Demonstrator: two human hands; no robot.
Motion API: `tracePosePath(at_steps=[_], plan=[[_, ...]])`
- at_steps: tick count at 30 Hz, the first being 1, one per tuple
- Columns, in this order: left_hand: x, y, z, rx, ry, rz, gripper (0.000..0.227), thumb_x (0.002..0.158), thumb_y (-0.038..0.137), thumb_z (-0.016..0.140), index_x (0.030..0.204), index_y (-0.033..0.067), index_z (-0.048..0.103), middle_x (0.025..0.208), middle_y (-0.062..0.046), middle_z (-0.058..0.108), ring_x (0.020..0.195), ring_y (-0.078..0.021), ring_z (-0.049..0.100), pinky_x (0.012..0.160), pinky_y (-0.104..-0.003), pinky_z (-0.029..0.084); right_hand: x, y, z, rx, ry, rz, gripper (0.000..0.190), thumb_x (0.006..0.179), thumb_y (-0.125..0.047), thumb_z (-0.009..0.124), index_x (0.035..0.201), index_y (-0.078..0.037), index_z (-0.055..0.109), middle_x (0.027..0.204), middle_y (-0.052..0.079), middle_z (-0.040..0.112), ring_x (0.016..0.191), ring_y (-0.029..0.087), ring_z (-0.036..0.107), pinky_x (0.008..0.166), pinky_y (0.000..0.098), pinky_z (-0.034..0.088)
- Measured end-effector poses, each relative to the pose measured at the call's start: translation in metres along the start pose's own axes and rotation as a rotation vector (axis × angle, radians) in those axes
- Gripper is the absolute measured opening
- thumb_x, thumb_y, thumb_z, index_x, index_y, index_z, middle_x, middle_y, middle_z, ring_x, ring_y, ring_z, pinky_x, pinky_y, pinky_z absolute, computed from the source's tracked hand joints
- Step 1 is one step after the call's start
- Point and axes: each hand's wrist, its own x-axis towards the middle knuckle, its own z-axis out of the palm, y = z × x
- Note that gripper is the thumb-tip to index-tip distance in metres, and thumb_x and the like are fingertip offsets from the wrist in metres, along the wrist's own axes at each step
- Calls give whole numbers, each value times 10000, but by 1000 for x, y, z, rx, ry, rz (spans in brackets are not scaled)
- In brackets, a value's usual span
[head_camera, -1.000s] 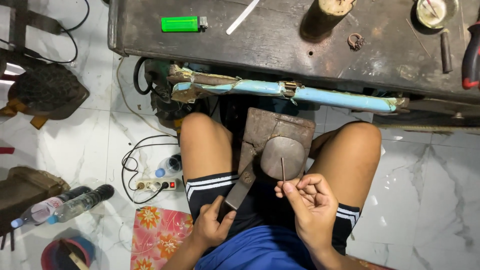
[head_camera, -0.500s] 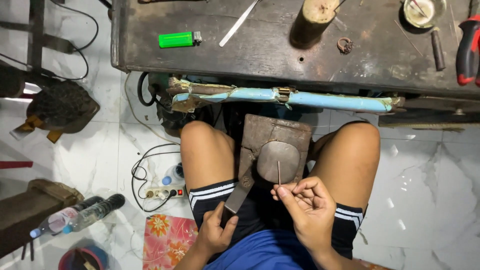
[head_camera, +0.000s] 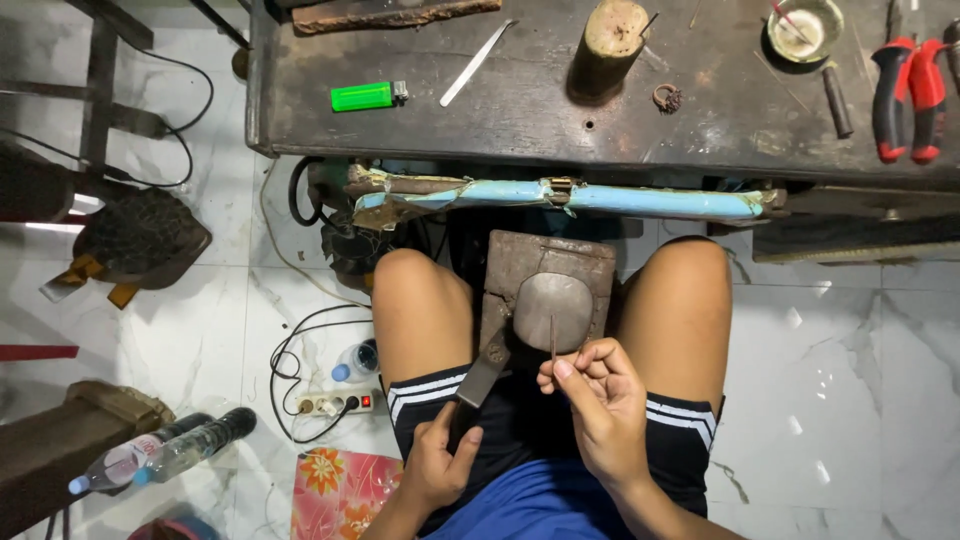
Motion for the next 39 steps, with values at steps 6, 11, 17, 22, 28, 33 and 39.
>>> tracePosePath(at_steps=[6, 11, 17, 22, 28, 33, 39], plan=[[-3, 6, 0, -36, 9, -45, 327, 969, 331, 583, 1117, 55, 678, 552, 19, 472, 442, -127, 456, 485, -331, 425, -2, 2, 5, 39, -21, 29, 137, 959, 3, 636, 950, -46, 508, 899, 224, 725, 775, 254, 707, 758, 317, 588], [-4, 10, 2, -29, 9, -111, 376, 964, 360, 587, 1180, 68, 685, 507, 34, 462, 385, -105, 402, 431, -320, 388, -1, 0, 8, 1, 7, 47, 88, 981, -52, 613, 1026, -5, 553, 904, 270, 743, 790, 293, 739, 764, 326, 609], [-4, 27, -2, -28, 11, -189, 500, 958, 388, 566, 1355, 95, 651, 546, 38, 480, 439, -84, 392, 462, -304, 390, 2, -17, 23, -148, 98, 6, 204, 907, -62, 724, 922, -69, 521, 867, 232, 777, 780, 280, 804, 725, 314, 646], [-17, 54, -9, -15, 42, -237, 348, 980, 403, 569, 778, 120, 571, 491, -10, 530, 435, -140, 486, 492, -329, 416, 1, -19, 32, -173, 135, -41, 295, 899, -23, 750, 833, -105, 474, 711, 137, 708, 698, 221, 787, 637, 251, 613], [-25, 99, -19, 75, 192, -105, 414, 951, 372, 561, 1195, 49, 646, 721, -120, 731, 638, -288, 700, 637, -391, 532, 1, -7, 36, -178, 123, -77, 333, 915, -35, 730, 876, -126, 413, 686, 92, 679, 675, 173, 753, 637, 240, 603], [-23, 142, -21, 130, 141, -338, 595, 912, 481, 598, 1436, 201, 574, 1119, -243, 761, 1021, -366, 761, 915, -401, 558, 1, -4, 38, -172, 132, -86, 371, 909, -28, 732, 871, -135, 380, 657, 85, 670, 656, 165, 736, 632, 243, 608], [-6, 151, -16, 139, 27, -174, 243, 1000, 376, 540, 965, 142, 596, 605, -63, 626, 547, -295, 625, 622, -408, 475, 3, 3, 33, -163, 136, -119, 354, 919, 17, 684, 874, -136, 368, 649, 43, 624, 587, 95, 606, 601, 206, 509]])
